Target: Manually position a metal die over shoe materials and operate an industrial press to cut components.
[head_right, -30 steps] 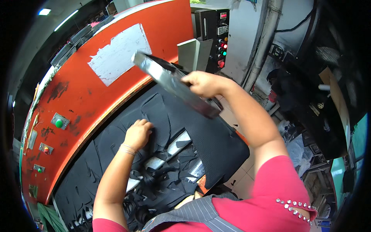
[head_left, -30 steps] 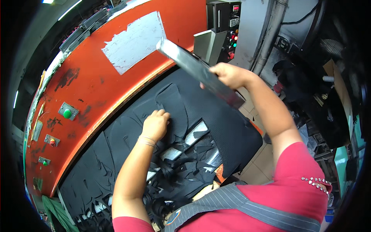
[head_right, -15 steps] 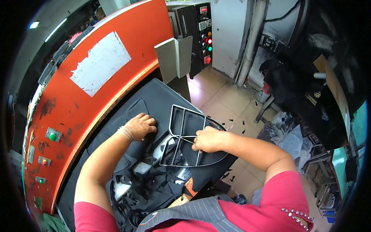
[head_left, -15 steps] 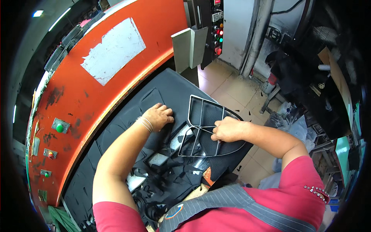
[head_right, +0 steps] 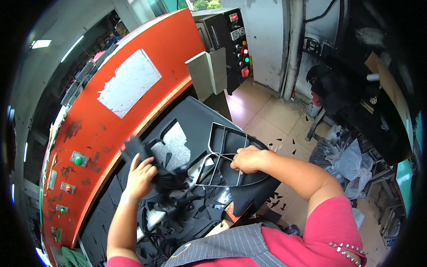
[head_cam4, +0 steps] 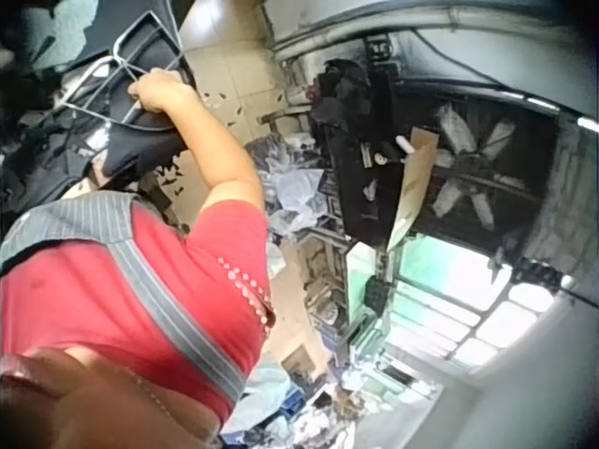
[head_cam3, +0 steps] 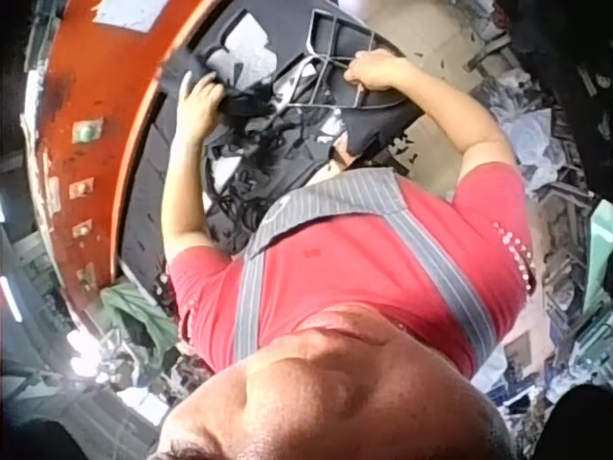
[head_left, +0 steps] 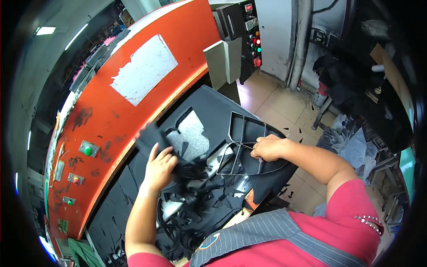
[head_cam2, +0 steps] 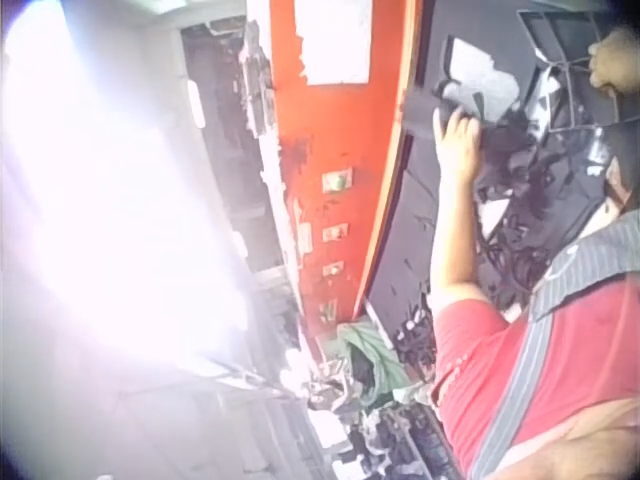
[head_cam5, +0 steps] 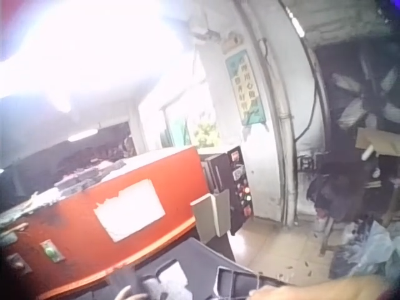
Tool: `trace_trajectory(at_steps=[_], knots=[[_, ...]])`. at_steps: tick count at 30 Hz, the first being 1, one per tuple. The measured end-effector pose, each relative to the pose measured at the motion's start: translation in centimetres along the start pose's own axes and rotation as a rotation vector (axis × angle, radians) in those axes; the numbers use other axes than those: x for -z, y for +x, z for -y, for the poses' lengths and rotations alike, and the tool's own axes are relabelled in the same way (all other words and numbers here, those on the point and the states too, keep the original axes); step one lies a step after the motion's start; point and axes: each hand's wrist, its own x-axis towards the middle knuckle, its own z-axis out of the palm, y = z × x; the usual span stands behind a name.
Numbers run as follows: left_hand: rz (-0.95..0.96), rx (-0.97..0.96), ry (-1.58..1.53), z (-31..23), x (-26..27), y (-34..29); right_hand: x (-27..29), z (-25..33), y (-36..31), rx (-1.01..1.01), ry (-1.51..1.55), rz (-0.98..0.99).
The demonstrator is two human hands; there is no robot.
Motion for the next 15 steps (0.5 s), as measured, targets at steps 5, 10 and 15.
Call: trace_trajectory(at_steps=[5, 10, 15], knots=[[-0.224, 0.291, -0.096, -2.7, 4.8, -12.8, -1.0, 1.5, 0.5, -0.047, -0.108, -0.053], [-0.467, 0.606, -0.248, -5.4, 7.0, -29.4, -2.0, 4.6, -0.1, 0.039, -0.184, -0.217], [-0.844, 1.076, -0.433, -6.3, 7.4, -43.3, -1.4, 15.2, 1.8, 0.391, -0.287, -0.268]])
